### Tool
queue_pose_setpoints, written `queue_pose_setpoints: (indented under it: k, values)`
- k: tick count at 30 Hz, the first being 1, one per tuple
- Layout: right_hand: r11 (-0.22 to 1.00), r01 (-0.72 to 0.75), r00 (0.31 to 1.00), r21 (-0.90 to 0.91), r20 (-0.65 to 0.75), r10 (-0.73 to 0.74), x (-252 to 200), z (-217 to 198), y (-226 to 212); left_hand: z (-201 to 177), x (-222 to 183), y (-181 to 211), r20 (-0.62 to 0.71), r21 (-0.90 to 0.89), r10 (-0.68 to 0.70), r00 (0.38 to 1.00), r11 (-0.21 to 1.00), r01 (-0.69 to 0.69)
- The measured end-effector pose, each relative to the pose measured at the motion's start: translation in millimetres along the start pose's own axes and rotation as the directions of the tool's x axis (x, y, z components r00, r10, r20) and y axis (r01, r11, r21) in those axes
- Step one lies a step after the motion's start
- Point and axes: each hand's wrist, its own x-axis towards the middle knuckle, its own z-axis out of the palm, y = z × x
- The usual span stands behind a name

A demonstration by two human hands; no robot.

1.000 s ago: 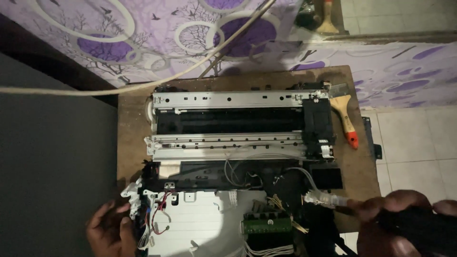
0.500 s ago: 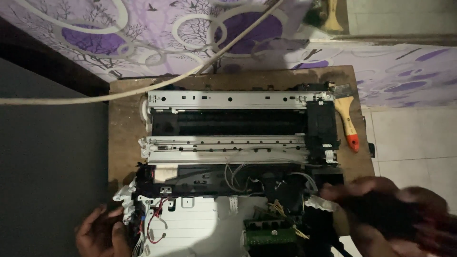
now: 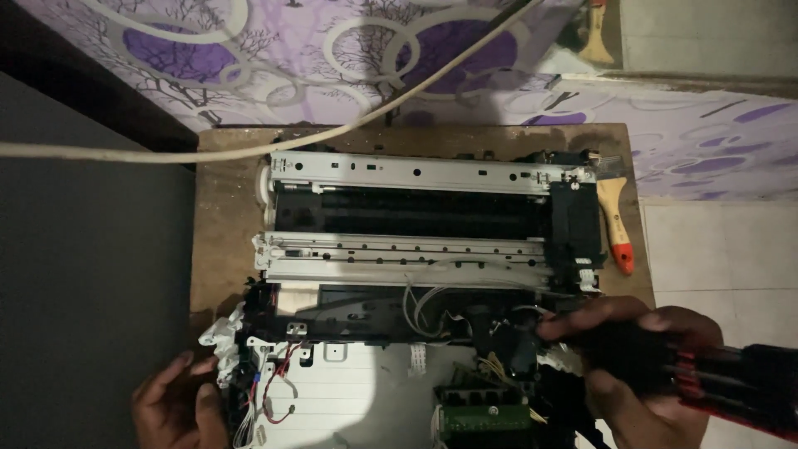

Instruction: Disassembling and inspecting the internal components of an inkjet printer, including the print head, ribbon cables, and circuit boards.

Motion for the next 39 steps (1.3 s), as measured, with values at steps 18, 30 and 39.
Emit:
queue_pose_setpoints:
  k: [18,30,39]
  values:
    - [0.999,0.034,0.999,0.015,-0.026,-0.034,-4,1,5,-14,12,-26,0.144,-0.024,0.126,0.982,0.992,-0.124]
    - [0.948,0.016,0.983,0.318,-0.180,0.044,-11,-88,-1,-8,0,-55,0.029,-0.122,0.083,0.996,0.989,-0.079]
    - [0.767,0.019,0.967,0.641,-0.207,0.149,-15,-74,-12,-29,23,-138,-0.097,-0.173,0.169,0.981,0.968,-0.184]
